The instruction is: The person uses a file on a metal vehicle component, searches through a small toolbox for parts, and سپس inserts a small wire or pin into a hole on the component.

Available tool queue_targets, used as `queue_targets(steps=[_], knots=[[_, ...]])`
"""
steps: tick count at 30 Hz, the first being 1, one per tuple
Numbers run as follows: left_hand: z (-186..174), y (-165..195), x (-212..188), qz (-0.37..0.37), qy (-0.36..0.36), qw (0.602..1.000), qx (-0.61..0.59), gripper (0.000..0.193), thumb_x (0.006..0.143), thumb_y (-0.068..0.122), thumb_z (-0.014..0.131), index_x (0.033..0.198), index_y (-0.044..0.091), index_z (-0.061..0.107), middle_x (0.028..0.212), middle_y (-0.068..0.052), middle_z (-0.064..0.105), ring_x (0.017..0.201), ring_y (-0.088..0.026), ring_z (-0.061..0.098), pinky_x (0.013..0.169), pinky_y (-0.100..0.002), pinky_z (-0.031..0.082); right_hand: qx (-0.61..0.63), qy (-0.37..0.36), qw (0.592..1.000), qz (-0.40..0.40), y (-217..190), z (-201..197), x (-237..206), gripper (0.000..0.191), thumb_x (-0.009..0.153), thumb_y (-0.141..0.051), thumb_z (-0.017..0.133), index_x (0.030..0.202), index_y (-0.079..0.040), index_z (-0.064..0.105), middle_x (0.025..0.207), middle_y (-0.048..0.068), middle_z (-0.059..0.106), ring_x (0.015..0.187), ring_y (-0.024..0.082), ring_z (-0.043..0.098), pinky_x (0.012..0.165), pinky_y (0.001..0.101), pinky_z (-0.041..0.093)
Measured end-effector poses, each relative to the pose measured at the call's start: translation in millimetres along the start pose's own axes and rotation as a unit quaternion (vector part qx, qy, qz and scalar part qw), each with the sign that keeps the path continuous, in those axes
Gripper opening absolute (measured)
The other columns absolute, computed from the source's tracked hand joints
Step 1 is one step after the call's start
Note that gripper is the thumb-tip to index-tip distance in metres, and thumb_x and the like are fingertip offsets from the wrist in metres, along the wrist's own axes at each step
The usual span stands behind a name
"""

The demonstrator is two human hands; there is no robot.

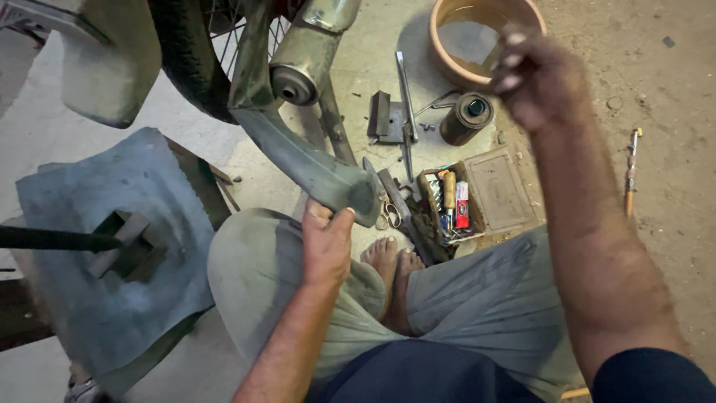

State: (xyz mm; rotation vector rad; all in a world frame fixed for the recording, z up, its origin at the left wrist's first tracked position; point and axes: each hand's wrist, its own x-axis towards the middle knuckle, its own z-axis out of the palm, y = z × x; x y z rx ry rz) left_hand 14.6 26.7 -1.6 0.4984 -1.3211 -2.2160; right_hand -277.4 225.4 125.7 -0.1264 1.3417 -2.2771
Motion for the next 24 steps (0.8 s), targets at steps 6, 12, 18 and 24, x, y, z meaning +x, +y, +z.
queue_targets(steps=[6,12,18,24], knots=[[0.4,13.2,3.5,0.009,-0.037,0.998,-0.05,0.038,0.089,-0.013,0.053,0.125,-0.005,0.062,0.119,-0.009,0.069,0.111,-0.016,0.064,0.102,-0.03,0.05,0.039,0.074,0.994,-0.07,-37.6,-52.5,18.0,0.004,0.102,-0.007,0.061,0.103,-0.005,0.064,0.076,0.002,0.057,0.064,0.014,0.051,0.067,0.0301,0.045],[1.3,15.4,5.1,-0.011,-0.039,0.996,-0.083,0.043,0.087,-0.013,0.052,0.128,-0.003,0.059,0.121,-0.008,0.068,0.112,-0.016,0.064,0.102,-0.03,0.049,0.057,0.095,0.982,-0.154,-58.4,-90.8,21.2,0.007,0.102,-0.001,0.059,0.096,-0.005,0.059,0.078,0.005,0.056,0.064,0.016,0.048,0.068,0.0331,0.043],[3.2,17.1,3.3,-0.008,-0.057,0.996,-0.072,0.045,0.088,-0.012,0.052,0.132,-0.002,0.057,0.126,-0.008,0.066,0.118,-0.016,0.062,0.107,-0.031,0.047,0.083,0.109,0.976,-0.171,-62.3,-95.9,22.0,0.007,0.099,0.001,0.056,0.095,-0.005,0.056,0.08,0.004,0.052,0.06,0.016,0.044,0.067,0.034,0.039],[7.2,29.3,3.1,-0.027,-0.055,0.998,-0.023,0.045,0.09,-0.01,0.056,0.134,-0.003,0.055,0.129,-0.009,0.065,0.121,-0.018,0.061,0.108,-0.033,0.045,0.008,0.003,0.964,-0.265,-33.1,-37.0,-10.7,0.021,0.103,-0.001,0.056,0.122,-0.006,0.061,0.091,0.011,0.064,0.067,0.019,0.061,0.061,0.0306,0.047]])
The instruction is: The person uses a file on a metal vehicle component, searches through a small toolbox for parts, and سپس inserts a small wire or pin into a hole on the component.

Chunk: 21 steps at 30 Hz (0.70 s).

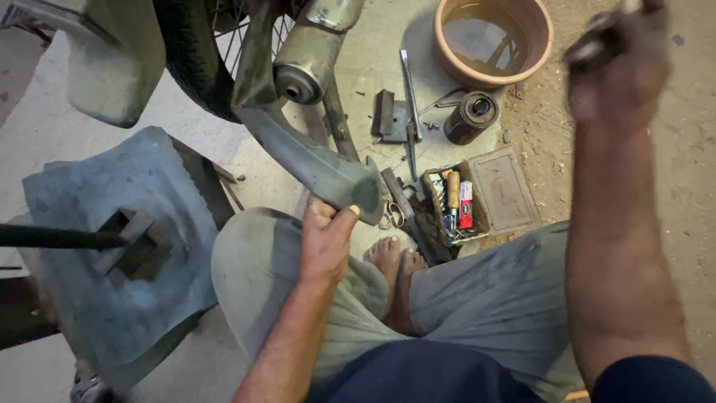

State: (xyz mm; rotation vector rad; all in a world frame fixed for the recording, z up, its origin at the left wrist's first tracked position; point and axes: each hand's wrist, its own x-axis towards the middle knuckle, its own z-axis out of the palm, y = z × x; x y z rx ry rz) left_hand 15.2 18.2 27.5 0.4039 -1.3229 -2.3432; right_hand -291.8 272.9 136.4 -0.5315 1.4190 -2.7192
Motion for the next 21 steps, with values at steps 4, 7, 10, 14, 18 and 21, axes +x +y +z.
queue_targets(steps=[4,7,10,14,18,21], knots=[[1.2,6.5,-2.2,-0.026,-0.016,0.999,0.028,0.049,0.088,-0.008,0.056,0.136,0.0,0.051,0.128,-0.009,0.065,0.118,-0.018,0.061,0.104,-0.032,0.047,-0.212,-0.084,0.96,0.161,40.2,48.1,-92.1,0.024,0.101,-0.006,0.063,0.125,-0.002,0.064,0.094,0.009,0.07,0.076,0.019,0.069,0.062,0.028,0.053],[1.8,6.1,-3.3,0.005,-0.029,0.999,0.022,0.047,0.089,-0.009,0.054,0.135,-0.002,0.052,0.131,-0.009,0.064,0.123,-0.017,0.06,0.108,-0.031,0.045,-0.248,-0.137,0.915,0.286,66.7,73.6,-155.7,0.023,0.097,-0.008,0.067,0.118,0.002,0.069,0.087,0.009,0.071,0.071,0.016,0.068,0.064,0.0294,0.058],[0.2,5.2,-3.6,0.003,-0.024,0.999,0.023,0.038,0.094,-0.008,0.056,0.132,-0.005,0.056,0.126,-0.011,0.066,0.118,-0.018,0.062,0.105,-0.032,0.047,-0.238,-0.181,0.905,0.303,88.9,88.2,-191.4,0.021,0.099,-0.009,0.064,0.116,0.003,0.068,0.09,0.01,0.073,0.073,0.015,0.069,0.068,0.0283,0.058],[-0.4,5.5,-3.0,-0.01,-0.013,1.0,-0.004,0.036,0.094,-0.008,0.056,0.13,-0.004,0.056,0.124,-0.011,0.067,0.114,-0.017,0.063,0.102,-0.031,0.049,-0.21,-0.212,0.917,0.266,102.7,87.3,-206.4,0.016,0.101,-0.007,0.062,0.114,0.002,0.064,0.093,0.008,0.071,0.083,0.013,0.071,0.075,0.0281,0.059],[1.2,7.4,-2.9,-0.014,-0.002,1.0,-0.014,0.036,0.094,-0.007,0.057,0.13,-0.003,0.056,0.122,-0.01,0.067,0.112,-0.016,0.064,0.1,-0.031,0.05,-0.215,-0.198,0.916,0.274,108.2,82.0,-210.2,0.016,0.102,-0.008,0.061,0.113,0.003,0.064,0.092,0.007,0.072,0.083,0.012,0.071,0.076,0.0277,0.06],[1.5,8.6,-3.1,-0.012,-0.002,1.0,0.0,0.034,0.095,-0.007,0.058,0.128,-0.003,0.057,0.121,-0.01,0.068,0.11,-0.016,0.064,0.099,-0.031,0.051,-0.227,-0.191,0.916,0.269,108.5,83.7,-211.6,0.016,0.101,-0.008,0.062,0.113,0.003,0.065,0.091,0.006,0.071,0.081,0.011,0.07,0.075,0.0275,0.06]])
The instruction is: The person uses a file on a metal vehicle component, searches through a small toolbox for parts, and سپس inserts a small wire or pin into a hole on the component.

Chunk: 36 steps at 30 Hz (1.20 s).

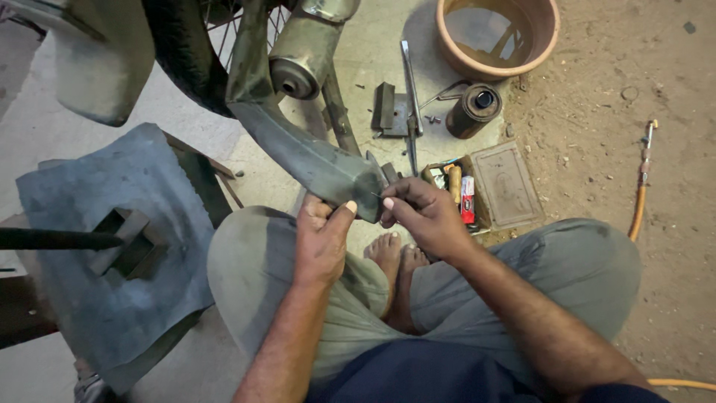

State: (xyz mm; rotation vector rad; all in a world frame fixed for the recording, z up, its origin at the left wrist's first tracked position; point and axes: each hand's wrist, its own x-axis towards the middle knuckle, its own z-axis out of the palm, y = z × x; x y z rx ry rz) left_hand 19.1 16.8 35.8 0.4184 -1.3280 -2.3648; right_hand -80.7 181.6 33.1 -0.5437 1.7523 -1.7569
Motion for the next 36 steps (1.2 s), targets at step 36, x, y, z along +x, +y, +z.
queue_targets(steps=[36], knots=[[3.0,2.2,-2.4,-0.017,-0.02,1.0,-0.006,0.035,0.092,-0.009,0.055,0.126,-0.004,0.059,0.117,-0.01,0.069,0.107,-0.016,0.065,0.097,-0.032,0.052,0.058,-0.078,0.995,0.003,0.2,-10.8,12.4,0.014,0.105,-0.012,0.059,0.112,-0.001,0.064,0.094,0.004,0.065,0.089,0.013,0.066,0.084,0.031,0.057]])
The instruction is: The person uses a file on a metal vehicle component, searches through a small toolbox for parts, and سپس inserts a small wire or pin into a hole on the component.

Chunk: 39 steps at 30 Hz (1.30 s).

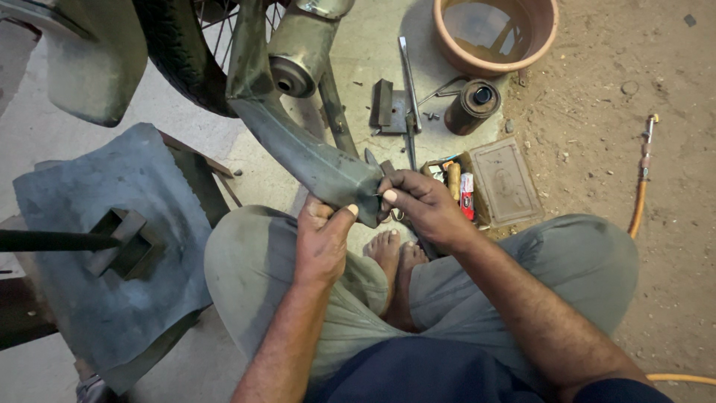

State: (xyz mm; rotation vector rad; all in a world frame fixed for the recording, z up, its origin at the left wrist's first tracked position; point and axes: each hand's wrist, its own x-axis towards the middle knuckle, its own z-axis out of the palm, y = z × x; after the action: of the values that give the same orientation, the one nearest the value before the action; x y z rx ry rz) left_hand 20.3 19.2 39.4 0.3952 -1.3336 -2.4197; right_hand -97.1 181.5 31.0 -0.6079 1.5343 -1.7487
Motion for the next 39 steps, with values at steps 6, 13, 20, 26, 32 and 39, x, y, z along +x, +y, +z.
queue_targets(steps=[6,13,20,26,32,39], knots=[[-0.8,-2.1,-1.2,0.0,0.011,1.0,0.015,0.034,0.093,-0.008,0.056,0.126,-0.004,0.06,0.118,-0.011,0.069,0.108,-0.017,0.065,0.097,-0.031,0.052,0.009,-0.001,1.0,0.003,-0.3,0.4,-1.6,0.014,0.105,-0.012,0.059,0.112,-0.001,0.064,0.094,0.004,0.066,0.09,0.014,0.067,0.085,0.0312,0.057],[-1.2,-13.6,0.1,0.019,0.015,0.998,0.05,0.036,0.096,-0.005,0.057,0.132,-0.002,0.056,0.125,-0.008,0.068,0.114,-0.014,0.064,0.102,-0.029,0.05,-0.069,0.035,0.997,-0.002,-4.8,5.3,-2.9,0.014,0.103,-0.011,0.061,0.113,-0.002,0.066,0.092,0.003,0.068,0.085,0.011,0.066,0.077,0.0276,0.054],[-5.3,-22.2,1.8,0.007,0.034,0.994,0.102,0.034,0.096,-0.005,0.058,0.13,-0.001,0.057,0.119,-0.008,0.07,0.106,-0.013,0.065,0.093,-0.028,0.053,-0.217,0.082,0.971,-0.065,-13.3,19.6,-8.5,0.011,0.101,-0.008,0.062,0.11,-0.002,0.067,0.091,0.002,0.068,0.08,0.008,0.067,0.071,0.0247,0.056],[-6.2,-21.4,2.9,0.014,0.034,0.997,0.071,0.031,0.096,-0.007,0.059,0.127,-0.003,0.059,0.117,-0.009,0.07,0.104,-0.014,0.065,0.092,-0.027,0.052,-0.277,0.093,0.954,-0.072,-18.6,8.2,-3.3,0.012,0.1,-0.009,0.066,0.11,-0.002,0.067,0.094,0.003,0.072,0.086,0.009,0.067,0.076,0.0259,0.055],[-1.5,-18.5,4.3,0.006,0.033,0.997,0.065,0.036,0.093,-0.009,0.06,0.128,-0.002,0.057,0.118,-0.009,0.068,0.104,-0.013,0.064,0.092,-0.027,0.052,-0.323,0.123,0.936,-0.06,-17.2,9.9,-0.7,0.008,0.1,-0.009,0.064,0.107,-0.004,0.066,0.086,0.007,0.067,0.076,0.016,0.066,0.07,0.0298,0.054],[-0.1,-17.5,5.6,0.016,0.023,0.998,0.059,0.034,0.093,-0.01,0.06,0.127,-0.003,0.058,0.119,-0.009,0.068,0.108,-0.013,0.064,0.094,-0.027,0.052,-0.435,0.153,0.862,-0.211,-40.3,31.7,-6.4,0.014,0.093,-0.007,0.071,0.107,-0.006,0.068,0.1,0.011,0.066,0.094,0.029,0.066,0.083,0.0397,0.052]])
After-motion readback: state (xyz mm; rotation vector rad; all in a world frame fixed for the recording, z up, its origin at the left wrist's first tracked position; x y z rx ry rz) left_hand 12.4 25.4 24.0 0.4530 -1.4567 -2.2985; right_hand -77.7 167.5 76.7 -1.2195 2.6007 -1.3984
